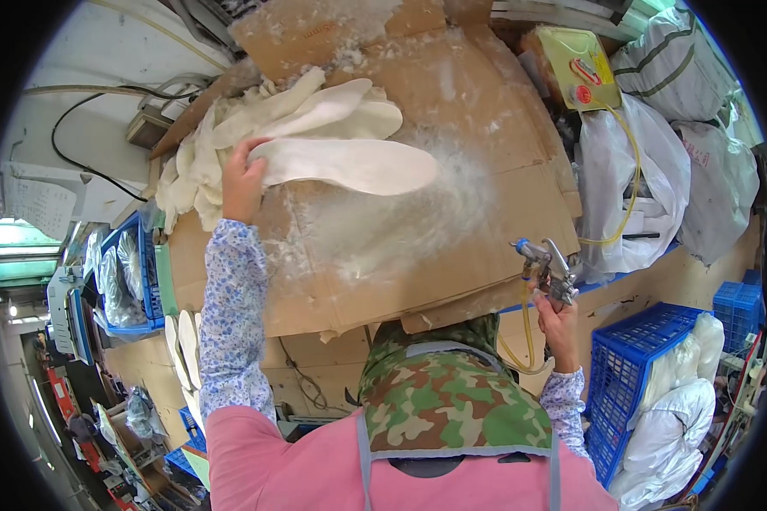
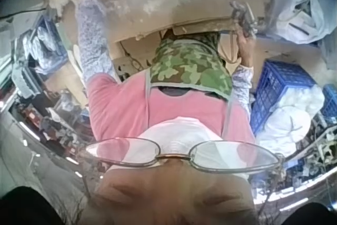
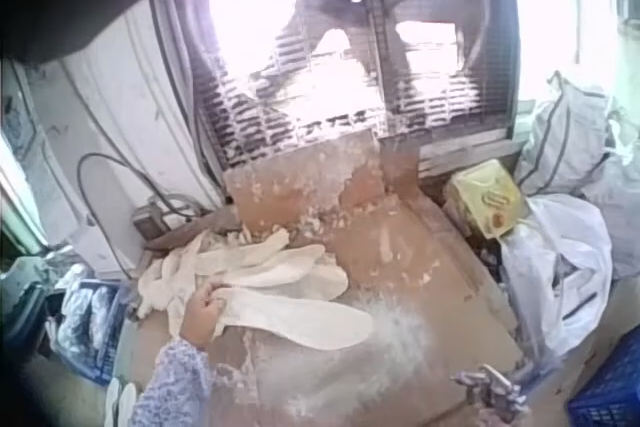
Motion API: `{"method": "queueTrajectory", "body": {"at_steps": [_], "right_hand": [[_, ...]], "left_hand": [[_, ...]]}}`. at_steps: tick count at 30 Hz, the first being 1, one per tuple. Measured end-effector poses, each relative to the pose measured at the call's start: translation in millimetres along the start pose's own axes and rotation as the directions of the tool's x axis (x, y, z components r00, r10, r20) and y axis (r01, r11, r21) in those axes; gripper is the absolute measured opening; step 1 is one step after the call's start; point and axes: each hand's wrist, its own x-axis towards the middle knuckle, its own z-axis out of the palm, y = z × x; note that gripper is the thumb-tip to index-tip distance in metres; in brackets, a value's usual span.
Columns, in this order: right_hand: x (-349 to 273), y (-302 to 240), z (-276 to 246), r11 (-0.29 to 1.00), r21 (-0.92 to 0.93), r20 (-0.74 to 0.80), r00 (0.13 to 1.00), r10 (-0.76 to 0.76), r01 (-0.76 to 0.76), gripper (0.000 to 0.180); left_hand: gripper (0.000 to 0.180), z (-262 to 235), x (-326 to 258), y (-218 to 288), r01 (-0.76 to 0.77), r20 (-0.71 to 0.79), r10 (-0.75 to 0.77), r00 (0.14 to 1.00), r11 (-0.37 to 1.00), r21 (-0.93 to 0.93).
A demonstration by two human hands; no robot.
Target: The recorder uses an adhesive spray gun to apply glue to shoe insoles and organizes them on a workbench.
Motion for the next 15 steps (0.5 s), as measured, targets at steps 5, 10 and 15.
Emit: {"method": "queueTrajectory", "body": {"at_steps": [5, 10, 15], "right_hand": [[-4, 0, 14, 1.0, -0.002, 0.017, 1.0, -0.009, 0.009, 0.021], [-12, -11, 37, 0.997, 0.029, -0.014, 0.997, -0.071, 0.071, 0.02], [-22, -4, 42, 0.998, -0.057, -0.01, 1.0, -0.021, 0.021, 0.02]], "left_hand": [[0.023, -54, 4, -127, 0.029, -0.106, 0.007, 0.994, 0.943, 0.331], [0.012, -53, -9, -160, 0.196, -0.197, -0.093, 0.976, 0.767, 0.611], [0.02, -24, -19, -34, -0.039, 0.028, 0.035, 0.999, 0.986, 0.161]]}}
